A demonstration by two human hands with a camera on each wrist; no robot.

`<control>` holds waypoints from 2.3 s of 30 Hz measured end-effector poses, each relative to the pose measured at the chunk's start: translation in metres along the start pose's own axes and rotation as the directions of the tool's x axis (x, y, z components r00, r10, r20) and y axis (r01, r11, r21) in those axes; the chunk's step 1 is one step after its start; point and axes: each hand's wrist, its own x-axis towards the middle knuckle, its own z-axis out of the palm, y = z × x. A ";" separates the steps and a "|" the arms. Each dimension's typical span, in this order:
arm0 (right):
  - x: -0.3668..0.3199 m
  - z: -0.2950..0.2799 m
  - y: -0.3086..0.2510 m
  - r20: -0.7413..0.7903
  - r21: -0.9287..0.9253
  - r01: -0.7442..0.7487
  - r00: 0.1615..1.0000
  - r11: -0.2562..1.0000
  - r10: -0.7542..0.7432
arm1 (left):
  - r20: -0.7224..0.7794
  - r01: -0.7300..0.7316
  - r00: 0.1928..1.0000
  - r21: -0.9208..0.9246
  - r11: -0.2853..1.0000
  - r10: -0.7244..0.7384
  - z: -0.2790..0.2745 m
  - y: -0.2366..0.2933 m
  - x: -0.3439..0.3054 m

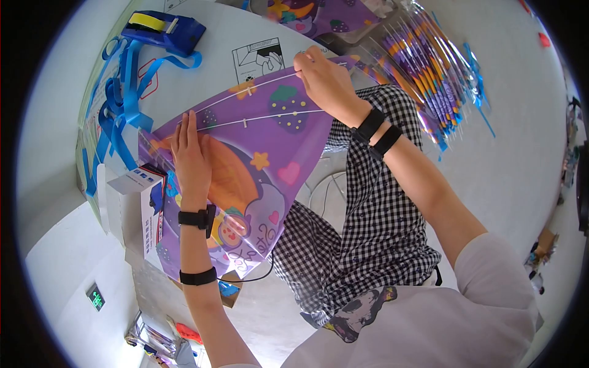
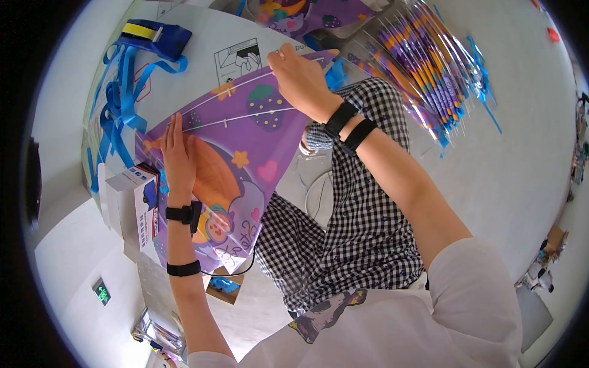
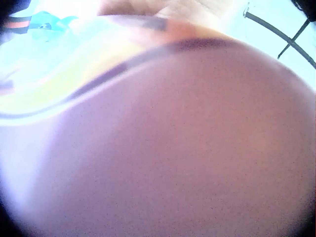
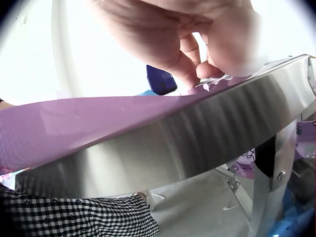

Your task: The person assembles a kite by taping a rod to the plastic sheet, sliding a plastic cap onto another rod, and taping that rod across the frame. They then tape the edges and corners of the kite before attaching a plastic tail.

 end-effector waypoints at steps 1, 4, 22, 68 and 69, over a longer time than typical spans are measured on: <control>0.000 0.000 0.000 -0.002 -0.001 0.000 1.000 1.000 0.000 | -0.001 0.000 1.000 -0.003 1.000 0.000 0.000 0.000 0.000; 0.000 0.001 0.000 -0.010 0.009 -0.003 1.000 1.000 0.004 | -0.003 0.002 1.000 -0.001 1.000 -0.002 0.000 0.001 0.000; 0.001 0.000 -0.001 0.000 -0.038 -0.001 1.000 0.999 0.001 | -0.022 -0.012 1.000 -0.006 1.000 0.012 0.000 0.000 0.001; -0.045 -0.056 -0.037 0.381 0.228 0.172 0.890 0.958 -0.251 | 0.270 0.276 0.946 -0.377 0.884 -0.181 -0.078 0.071 -0.072; -0.049 -0.037 -0.040 0.368 0.155 0.238 0.887 0.959 -0.279 | 0.305 0.321 0.927 -0.350 0.880 -0.217 -0.077 0.076 -0.079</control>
